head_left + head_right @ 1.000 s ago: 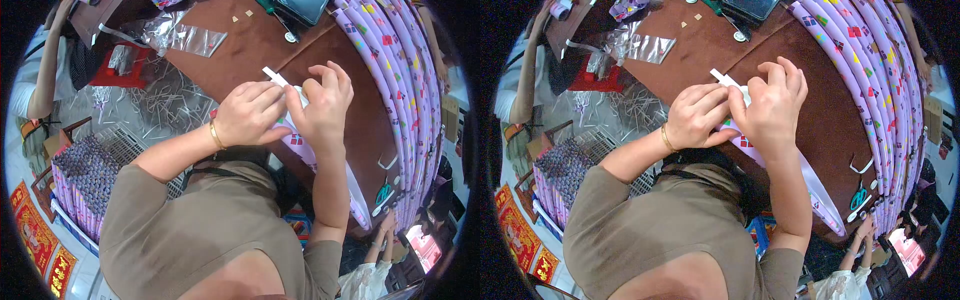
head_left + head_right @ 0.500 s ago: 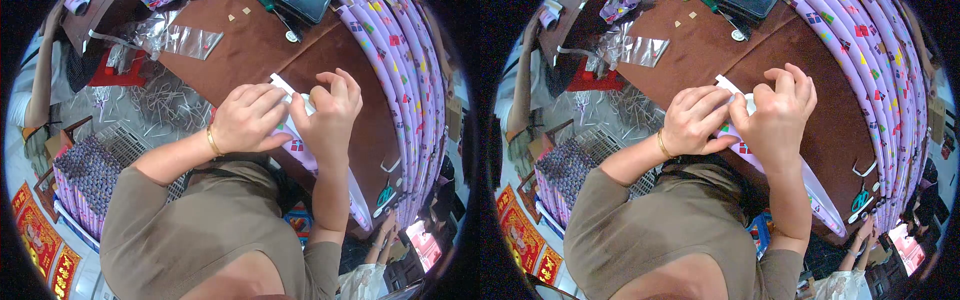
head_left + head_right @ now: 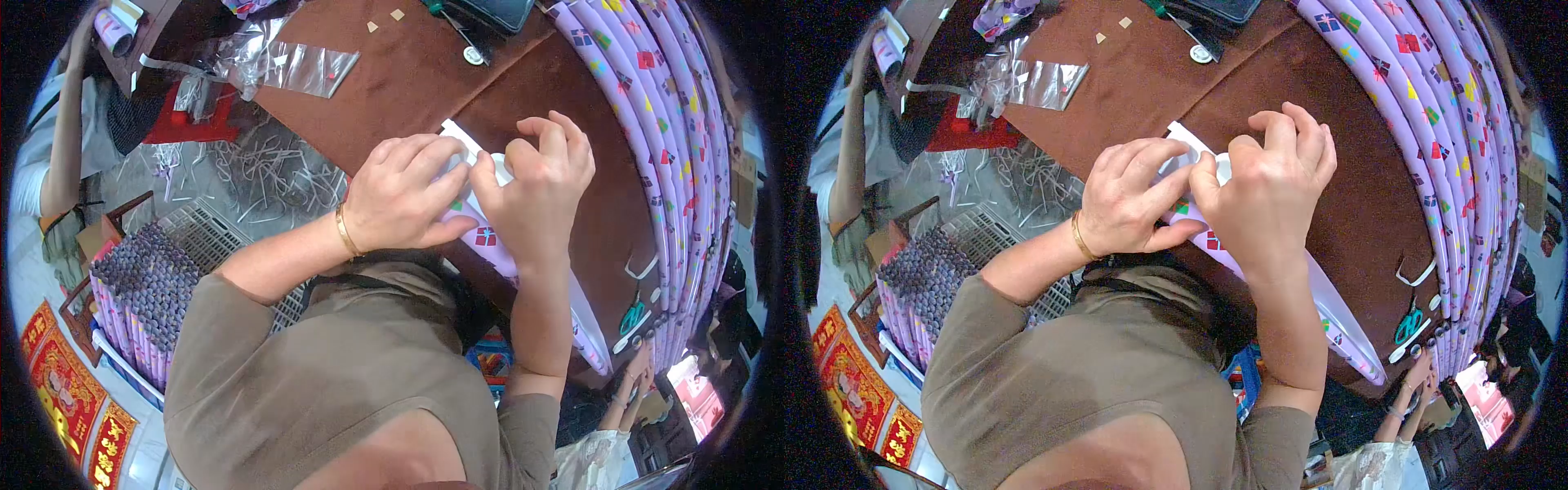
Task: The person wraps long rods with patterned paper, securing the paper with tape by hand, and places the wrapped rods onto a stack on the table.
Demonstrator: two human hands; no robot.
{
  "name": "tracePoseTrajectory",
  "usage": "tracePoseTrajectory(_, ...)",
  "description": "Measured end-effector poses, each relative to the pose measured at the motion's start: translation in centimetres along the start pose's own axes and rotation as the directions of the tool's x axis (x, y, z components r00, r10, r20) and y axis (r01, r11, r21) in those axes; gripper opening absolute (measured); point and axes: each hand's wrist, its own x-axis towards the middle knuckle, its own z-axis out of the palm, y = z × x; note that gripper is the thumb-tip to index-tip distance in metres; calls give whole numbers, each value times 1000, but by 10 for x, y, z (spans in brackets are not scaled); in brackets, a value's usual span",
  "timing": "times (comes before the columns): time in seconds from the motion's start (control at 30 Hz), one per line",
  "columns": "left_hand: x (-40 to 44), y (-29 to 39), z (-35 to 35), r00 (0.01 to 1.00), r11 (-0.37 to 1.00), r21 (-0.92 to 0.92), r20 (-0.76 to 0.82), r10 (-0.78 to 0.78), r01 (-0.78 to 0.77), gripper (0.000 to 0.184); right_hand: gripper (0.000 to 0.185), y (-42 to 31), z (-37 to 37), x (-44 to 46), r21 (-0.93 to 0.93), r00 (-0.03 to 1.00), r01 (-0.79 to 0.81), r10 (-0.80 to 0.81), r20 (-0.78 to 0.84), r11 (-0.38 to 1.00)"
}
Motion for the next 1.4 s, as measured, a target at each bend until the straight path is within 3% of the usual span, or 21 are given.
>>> tracePoseTrajectory(0.23, 3, 1, 0, 1000, 1000, 11, 20, 1, -2, 52, 23, 0, -1, -1, -24, 1000, -8, 8, 1, 1000)
tracePoseTrajectory(0.33, 4, 1, 2, 999, 998, 58, -43, 33, -31, 45, 37, 4, -4, -2, -26, 1000, -7, 7, -14, 1000)
tracePoseTrajectory(0.43, 5, 1, 1, 999, 998, 55, -26, 42, -40, 43, 38, 13, -11, -6, 11, 999, -24, 24, 21, 1000)
tracePoseTrajectory(0.6, 5, 1, 1, 998, 996, 70, -37, 58, -55, 44, 36, 28, -29, -19, -24, 991, -116, 117, 67, 993)
tracePoseTrajectory(0.77, 4, 1, 2, 996, 995, 81, -57, 63, -58, 49, 31, 37, -45, -34, -62, 996, -90, 88, -26, 994)
tracePoseTrajectory(1.13, 3, 3, -1, 999, 995, 88, -1, 41, -41, 55, 28, 27, -36, -59, -266, 993, -113, 115, -7, 957)
tracePoseTrajectory(1.4, 4, 4, -2, 999, 996, 80, 12, 36, -37, 53, 30, 26, -29, -60, -295, 993, -117, 119, -9, 948)
